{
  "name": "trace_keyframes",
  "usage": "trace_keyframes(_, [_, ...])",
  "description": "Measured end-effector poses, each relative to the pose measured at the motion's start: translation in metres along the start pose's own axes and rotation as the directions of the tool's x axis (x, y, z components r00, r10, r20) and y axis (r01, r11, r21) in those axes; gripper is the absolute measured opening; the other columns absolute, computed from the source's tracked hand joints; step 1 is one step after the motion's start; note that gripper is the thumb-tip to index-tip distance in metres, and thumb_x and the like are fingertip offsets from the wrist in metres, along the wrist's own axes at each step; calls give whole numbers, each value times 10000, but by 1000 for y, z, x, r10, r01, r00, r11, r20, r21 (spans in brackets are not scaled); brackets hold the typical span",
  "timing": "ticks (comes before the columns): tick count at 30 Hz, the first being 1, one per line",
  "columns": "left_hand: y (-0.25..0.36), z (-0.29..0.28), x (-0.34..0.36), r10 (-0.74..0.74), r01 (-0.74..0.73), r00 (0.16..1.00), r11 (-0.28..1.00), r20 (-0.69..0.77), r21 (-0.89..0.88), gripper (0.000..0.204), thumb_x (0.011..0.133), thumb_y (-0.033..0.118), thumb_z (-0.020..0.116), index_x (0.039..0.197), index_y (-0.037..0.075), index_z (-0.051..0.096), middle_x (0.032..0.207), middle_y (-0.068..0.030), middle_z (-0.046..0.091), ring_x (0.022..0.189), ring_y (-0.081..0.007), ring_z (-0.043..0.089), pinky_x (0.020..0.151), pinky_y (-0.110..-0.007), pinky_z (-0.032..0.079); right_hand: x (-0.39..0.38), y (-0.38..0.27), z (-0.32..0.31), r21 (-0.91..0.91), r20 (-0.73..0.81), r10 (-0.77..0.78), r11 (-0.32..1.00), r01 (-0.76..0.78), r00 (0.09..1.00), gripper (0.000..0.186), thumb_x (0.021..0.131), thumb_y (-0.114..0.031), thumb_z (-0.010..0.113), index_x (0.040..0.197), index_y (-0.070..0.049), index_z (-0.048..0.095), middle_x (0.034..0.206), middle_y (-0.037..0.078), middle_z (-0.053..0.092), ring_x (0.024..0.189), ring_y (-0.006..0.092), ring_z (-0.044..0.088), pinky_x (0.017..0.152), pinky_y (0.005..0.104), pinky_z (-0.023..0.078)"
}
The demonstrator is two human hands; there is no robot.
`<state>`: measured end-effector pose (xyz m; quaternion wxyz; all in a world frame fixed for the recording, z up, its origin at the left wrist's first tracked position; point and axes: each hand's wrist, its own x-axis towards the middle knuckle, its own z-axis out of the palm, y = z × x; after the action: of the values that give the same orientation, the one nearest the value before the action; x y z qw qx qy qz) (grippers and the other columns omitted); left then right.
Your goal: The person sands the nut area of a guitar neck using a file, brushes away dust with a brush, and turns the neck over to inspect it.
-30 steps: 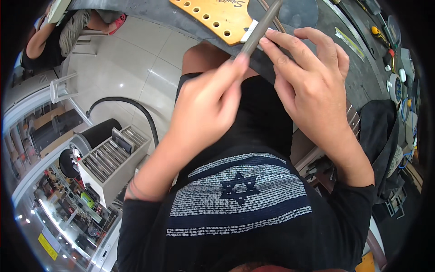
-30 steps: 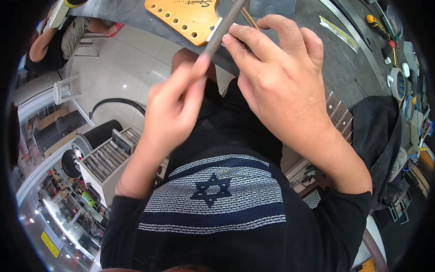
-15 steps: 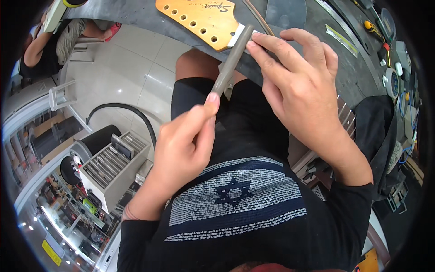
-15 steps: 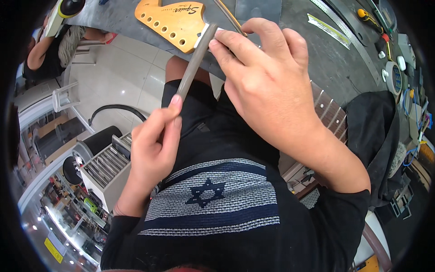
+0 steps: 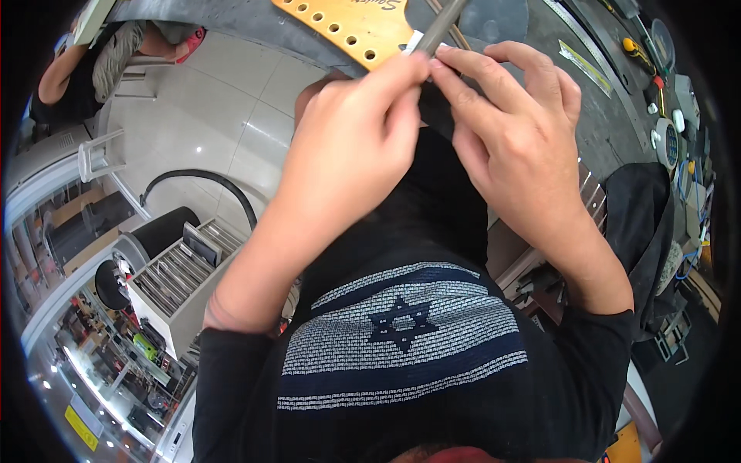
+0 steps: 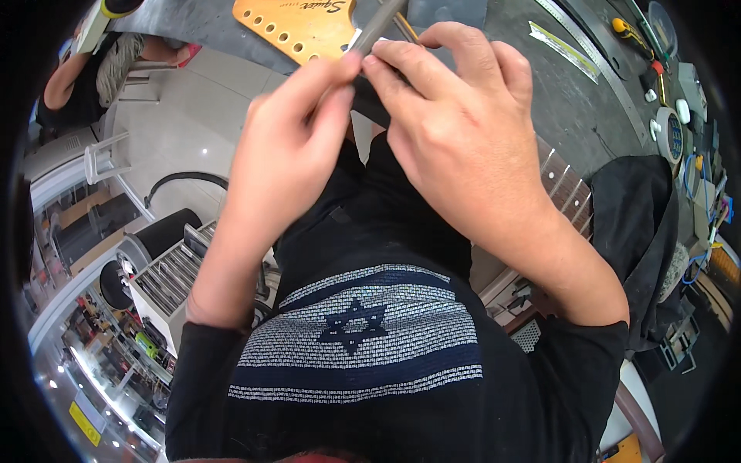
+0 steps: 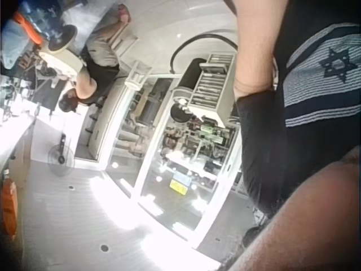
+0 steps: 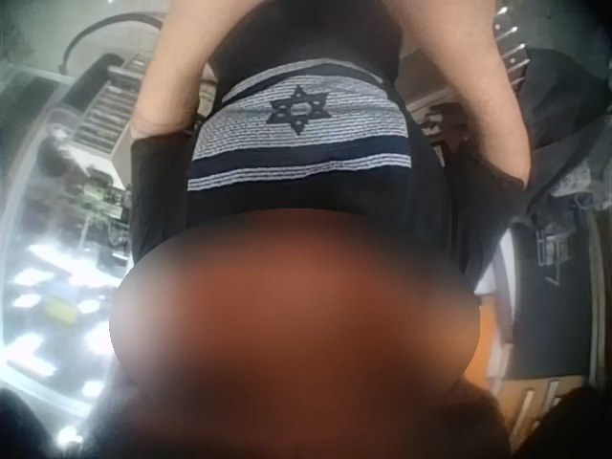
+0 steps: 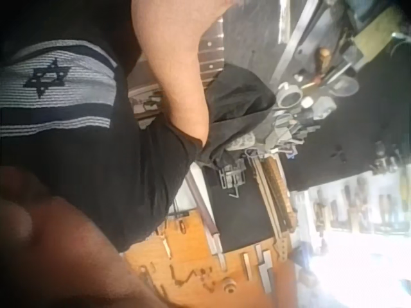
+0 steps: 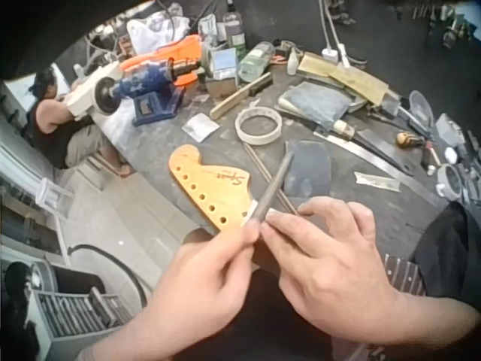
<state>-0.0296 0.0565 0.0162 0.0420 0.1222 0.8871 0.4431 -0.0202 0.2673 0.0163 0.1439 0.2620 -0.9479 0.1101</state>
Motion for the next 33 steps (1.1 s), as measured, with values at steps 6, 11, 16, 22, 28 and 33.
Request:
trace_keyframes(6, [-3,-23,-76,-29,28,999,999,18,31,383,1076,-57,685,1443,33,743,952,-157,770,807,-266,731,743,-364,571,-3,2,1,9,-7,-3,1000,3,1000,512,886,-77,822,1390,-171,833,1467,-56,756,1385,269,628,1160,471,397])
trace_keyframes(11, [-3,-1,2,41,-41,999,999,-21,-10,234,1060,34,673,1283,25,745,911,-249,800,807,-454,776,733,-507,620,1,2,0,12,-6,-6,1000,6,1000,500,892,-85,821,1385,-166,831,1462,-52,757,1394,273,621,1176,479,392])
trace_keyframes(16, [-9,-9,5,-24,1,992,982,-121,-187,272,1154,54,671,1410,-17,732,851,37,682,760,-19,541,676,-230,434,-1,2,0,-1,-18,-11,1000,11,1000,489,904,-89,816,1386,-170,831,1456,-54,759,1396,274,620,1185,480,389])
trace_keyframes(22, [-10,-8,-21,3,-8,996,998,-93,-58,236,1093,45,688,1321,10,738,867,-181,784,707,-317,762,692,-425,581,-1,3,1,11,-29,-13,1000,13,999,488,909,-85,815,1388,-180,833,1444,-59,769,1393,275,628,1186,480,391])
trace_keyframes(28, [-9,-6,-51,-20,21,999,1000,-41,10,278,1077,-1,696,1349,38,736,959,-190,801,816,-408,792,720,-460,606,-2,4,2,-10,-31,-13,1000,13,999,489,909,-84,816,1387,-186,836,1440,-59,775,1397,280,631,1187,480,394])
trace_keyframes(33, [-11,-21,-90,4,-3,1000,999,-28,53,346,1059,-24,696,1395,38,746,959,-203,805,814,-415,801,740,-447,631,1,1,3,9,-39,-13,1000,14,999,484,907,-80,815,1380,-181,841,1448,-60,774,1395,282,632,1183,481,397])
